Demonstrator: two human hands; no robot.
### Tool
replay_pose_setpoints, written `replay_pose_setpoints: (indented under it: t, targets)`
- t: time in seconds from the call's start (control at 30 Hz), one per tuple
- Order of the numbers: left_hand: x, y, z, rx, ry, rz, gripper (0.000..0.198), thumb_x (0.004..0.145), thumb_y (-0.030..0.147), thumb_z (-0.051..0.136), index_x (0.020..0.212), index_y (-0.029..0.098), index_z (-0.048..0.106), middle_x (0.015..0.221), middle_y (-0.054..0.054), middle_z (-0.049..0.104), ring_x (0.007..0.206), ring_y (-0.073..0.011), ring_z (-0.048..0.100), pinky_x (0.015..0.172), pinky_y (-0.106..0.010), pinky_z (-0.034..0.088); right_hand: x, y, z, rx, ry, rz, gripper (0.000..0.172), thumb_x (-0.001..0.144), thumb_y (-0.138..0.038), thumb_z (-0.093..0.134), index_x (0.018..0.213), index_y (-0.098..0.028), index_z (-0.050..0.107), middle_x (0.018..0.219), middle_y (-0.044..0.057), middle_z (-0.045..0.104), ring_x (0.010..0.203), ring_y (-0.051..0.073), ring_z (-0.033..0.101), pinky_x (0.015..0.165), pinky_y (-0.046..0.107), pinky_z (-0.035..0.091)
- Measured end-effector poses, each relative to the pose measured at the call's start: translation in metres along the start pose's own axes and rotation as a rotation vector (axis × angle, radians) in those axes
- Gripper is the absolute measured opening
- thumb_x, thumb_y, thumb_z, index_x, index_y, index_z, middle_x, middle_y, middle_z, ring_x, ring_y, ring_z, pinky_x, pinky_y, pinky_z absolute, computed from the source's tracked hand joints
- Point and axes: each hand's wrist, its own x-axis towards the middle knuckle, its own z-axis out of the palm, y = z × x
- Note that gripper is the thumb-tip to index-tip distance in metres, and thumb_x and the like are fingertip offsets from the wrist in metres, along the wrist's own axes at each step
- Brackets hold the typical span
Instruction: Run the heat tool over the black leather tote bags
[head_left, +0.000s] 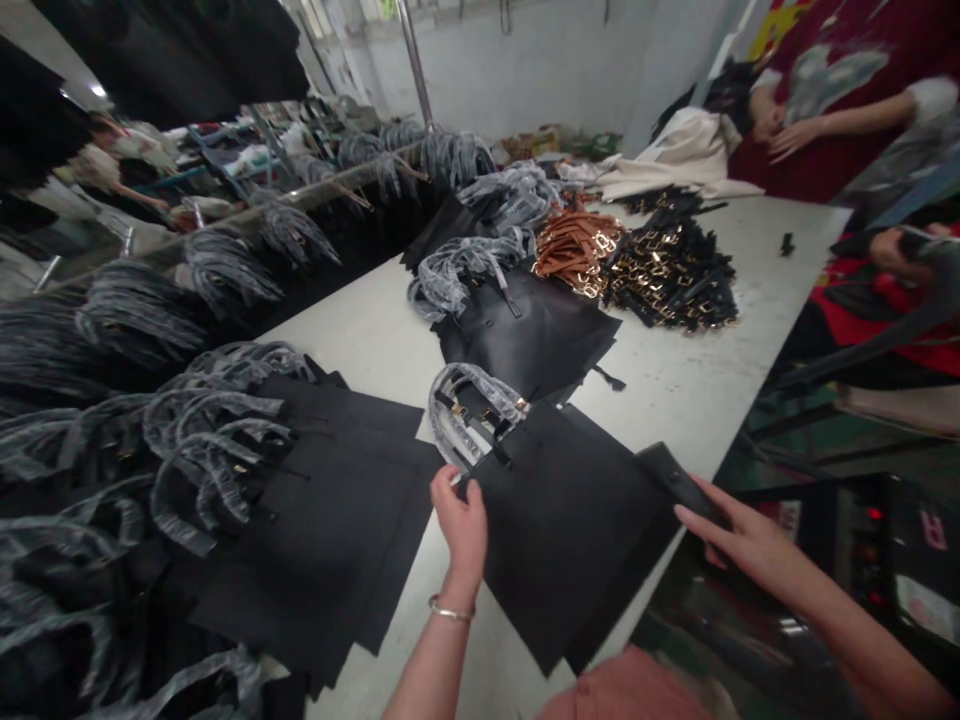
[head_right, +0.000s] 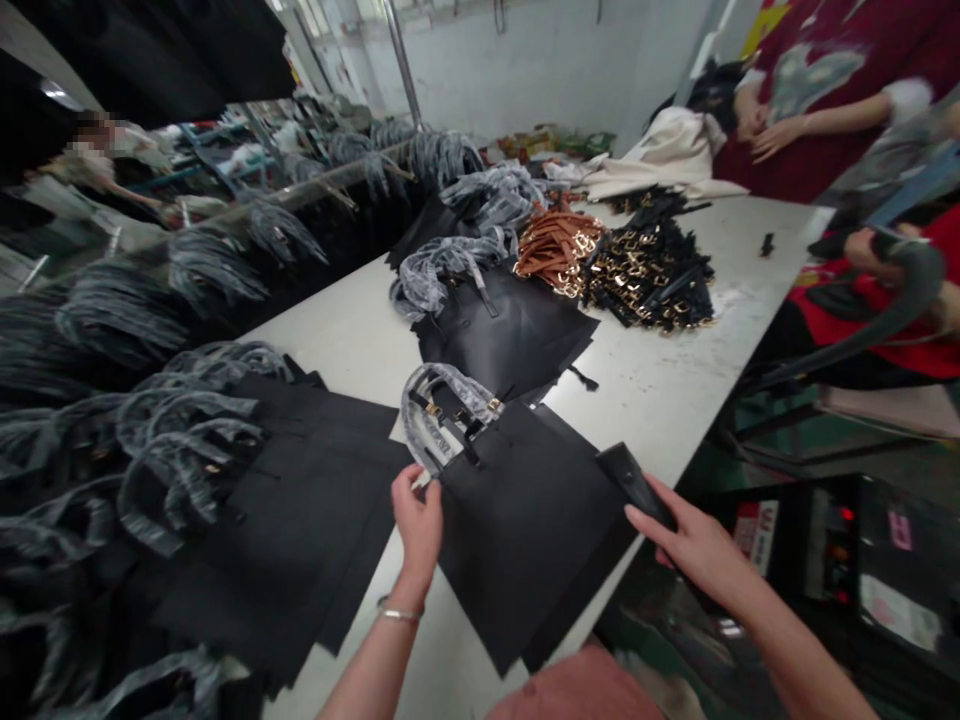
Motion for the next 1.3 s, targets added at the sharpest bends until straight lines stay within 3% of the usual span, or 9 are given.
replay_pose_setpoints:
  t: [0.1,0.2,0.37,0.57,0.73,0.9,1.07,1.17,1.3]
  targets:
    - [-0.048,-0.012,0.021,0.252,-0.404,0.367,0.023,0.087,0.016,0.046,0.106,0.020,0.059,0.121,-0.009,0.057,0.118,-0.0211,0.050,0.105,-0.040,0.039,0.010,-0.023,0.031,-0.026,-0.154,-0.046,0.070,0.082,-0.056,0.058,0.141,-0.019,0.044,0.046,-0.006,0.057,0.045,0.019,0.060,0.045,0.027,0.043]
    - [-0.081,-0.025,0.037,0.506,-0.571,0.498,0.040,0.089,0.022,0.049,0.129,0.019,0.050,0.146,-0.010,0.040,0.137,-0.0268,0.032,0.113,-0.050,0.029,0.028,-0.044,0.062,-0.019,-0.289,-0.060,0.069,0.084,-0.054,0.056,0.141,-0.018,0.043,0.052,-0.005,0.060,0.042,0.016,0.058,0.043,0.025,0.043]
    - [-0.090,-0.038,0.036,0.703,-0.666,0.609,0.050,0.096,0.040,0.041,0.143,0.024,0.037,0.155,-0.006,0.025,0.143,-0.0266,0.019,0.116,-0.053,0.023,0.059,-0.068,0.094,-0.021,-0.403,-0.044,0.066,0.085,-0.052,0.056,0.139,-0.016,0.045,0.064,-0.001,0.064,0.039,0.012,0.057,0.037,0.022,0.043]
    - [-0.089,-0.042,0.033,0.781,-0.688,0.635,0.054,0.097,0.043,0.037,0.146,0.023,0.032,0.157,-0.004,0.020,0.144,-0.0256,0.017,0.116,-0.049,0.024,0.079,-0.089,0.101,-0.027,-0.451,-0.009,0.056,0.086,-0.053,0.054,0.128,-0.016,0.053,0.065,-0.001,0.060,0.034,0.011,0.054,0.030,0.020,0.039]
    - [-0.087,-0.043,0.035,0.771,-0.701,0.623,0.054,0.097,0.044,0.035,0.147,0.023,0.031,0.157,-0.005,0.019,0.144,-0.0253,0.015,0.117,-0.049,0.021,0.095,-0.106,0.112,-0.020,-0.382,-0.071,0.053,0.086,-0.054,0.053,0.125,-0.018,0.055,0.067,-0.002,0.062,0.038,0.010,0.055,0.035,0.020,0.042]
    - [-0.089,-0.043,0.034,0.785,-0.714,0.635,0.055,0.097,0.040,0.036,0.148,0.020,0.029,0.158,-0.005,0.015,0.145,-0.0250,0.010,0.118,-0.049,0.020,0.083,-0.114,0.104,-0.075,-0.299,-0.160,0.066,0.087,-0.053,0.054,0.141,-0.019,0.042,0.051,-0.006,0.057,0.040,0.013,0.056,0.041,0.022,0.045]
    - [-0.103,-0.045,0.036,0.788,-0.725,0.645,0.058,0.093,0.032,0.042,0.148,0.019,0.027,0.158,-0.004,0.014,0.145,-0.0246,0.008,0.118,-0.046,0.020,0.052,-0.108,0.095,-0.204,-0.487,-0.139,0.066,0.085,-0.050,0.056,0.141,-0.016,0.045,0.061,0.000,0.068,0.039,0.014,0.058,0.038,0.022,0.044]
    - [-0.112,-0.047,0.037,0.772,-0.748,0.646,0.061,0.093,0.031,0.042,0.149,0.019,0.024,0.157,-0.003,0.016,0.145,-0.0242,0.007,0.118,-0.046,0.019,0.045,-0.107,0.108,-0.222,-0.556,-0.129,0.066,0.085,-0.048,0.057,0.141,-0.016,0.046,0.068,0.002,0.071,0.038,0.012,0.057,0.037,0.021,0.042]
    - [-0.115,-0.048,0.037,0.734,-0.773,0.640,0.061,0.095,0.035,0.039,0.150,0.019,0.020,0.157,-0.004,0.017,0.145,-0.0242,0.008,0.118,-0.047,0.018,0.050,-0.116,0.134,-0.236,-0.580,-0.105,0.065,0.082,-0.046,0.061,0.139,-0.016,0.049,0.059,0.001,0.068,0.036,0.013,0.055,0.034,0.021,0.039]
